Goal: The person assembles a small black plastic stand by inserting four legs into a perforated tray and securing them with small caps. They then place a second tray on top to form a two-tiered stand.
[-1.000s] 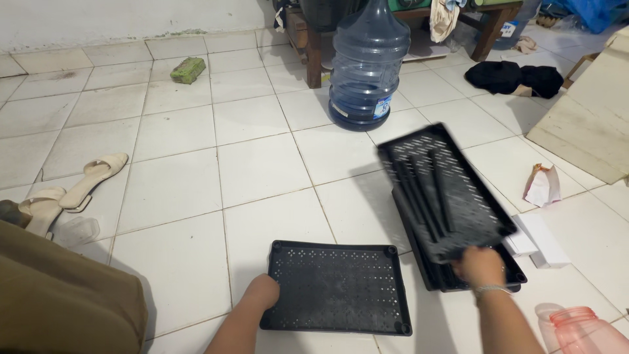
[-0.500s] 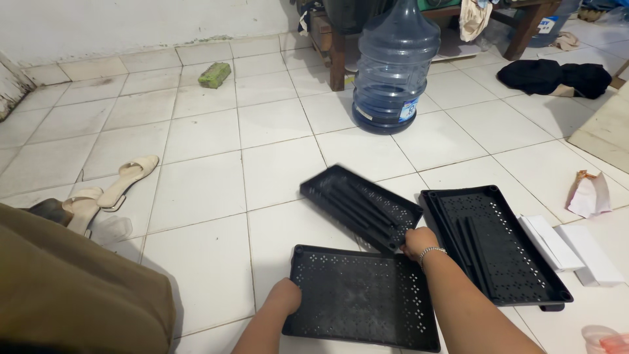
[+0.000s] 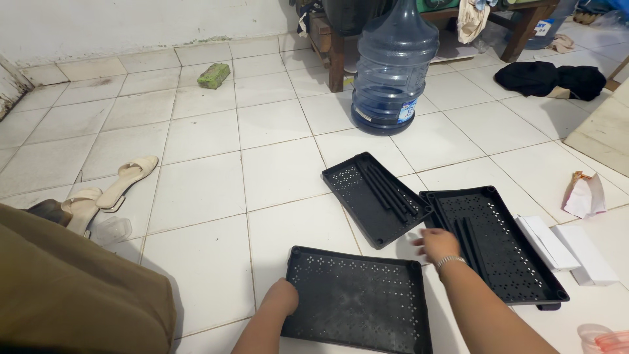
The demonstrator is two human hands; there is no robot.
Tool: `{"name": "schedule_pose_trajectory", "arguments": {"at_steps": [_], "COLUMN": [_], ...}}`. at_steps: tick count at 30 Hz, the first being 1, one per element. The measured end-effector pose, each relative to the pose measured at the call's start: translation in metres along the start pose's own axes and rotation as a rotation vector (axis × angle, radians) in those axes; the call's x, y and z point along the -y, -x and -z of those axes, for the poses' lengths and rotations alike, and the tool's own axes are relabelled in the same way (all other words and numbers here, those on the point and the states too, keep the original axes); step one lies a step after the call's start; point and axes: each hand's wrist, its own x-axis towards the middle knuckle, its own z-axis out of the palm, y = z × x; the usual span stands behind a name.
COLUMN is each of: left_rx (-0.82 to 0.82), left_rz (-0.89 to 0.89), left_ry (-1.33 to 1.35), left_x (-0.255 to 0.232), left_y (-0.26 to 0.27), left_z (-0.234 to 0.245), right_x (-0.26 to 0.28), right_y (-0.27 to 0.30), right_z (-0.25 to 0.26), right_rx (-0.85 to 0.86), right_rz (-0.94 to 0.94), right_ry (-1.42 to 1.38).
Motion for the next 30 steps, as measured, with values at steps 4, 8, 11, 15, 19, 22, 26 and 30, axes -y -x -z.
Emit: {"name": "schedule_pose_trajectory", "arguments": {"at_steps": [4, 8, 11, 15, 19, 22, 26, 30], "left_rx": [0.067, 0.021, 0.005, 0.008, 0.002, -0.001, 0.017, 0.009], "left_rz": [0.080, 0.110, 0.103, 0.115, 0.120, 0.138, 0.117, 0.084], "left_ry": [0.130, 0.058, 0.048, 0.081, 0.070, 0.109, 0.094, 0.102], "left_x": [-0.011, -0.014, -0.013, -0.010, -0.011, -0.015, -0.014, -0.015], "left_y": [0.019, 0.023, 0.020, 0.020, 0.023, 0.023, 0.027, 0.030], "left_z": [0.015, 0.015, 0.015, 0.013, 0.016, 0.018, 0.017, 0.021], "right_x": [-0.035, -0.087, -0.129, -0.151, -0.148, -0.143, -0.133, -0.112], "right_y": [0.026, 0.019, 0.020, 0.015, 0.004, -0.008, -0.020, -0.032], "right_z": [0.060, 0.114, 0.138, 0.143, 0.158, 0.180, 0.194, 0.162], "right_rx": [-0.888, -1.101, -0.388, -0.406, -0.395, -0.328, -0.347, -0.329], "right_rz": [0.391, -0.402, -0.378, -0.375, -0.362, -0.270, -0.151, -0.126], "right_ry": [0.201, 0.090, 0.136, -0.019, 0.117, 0.632, 0.981, 0.620]}}
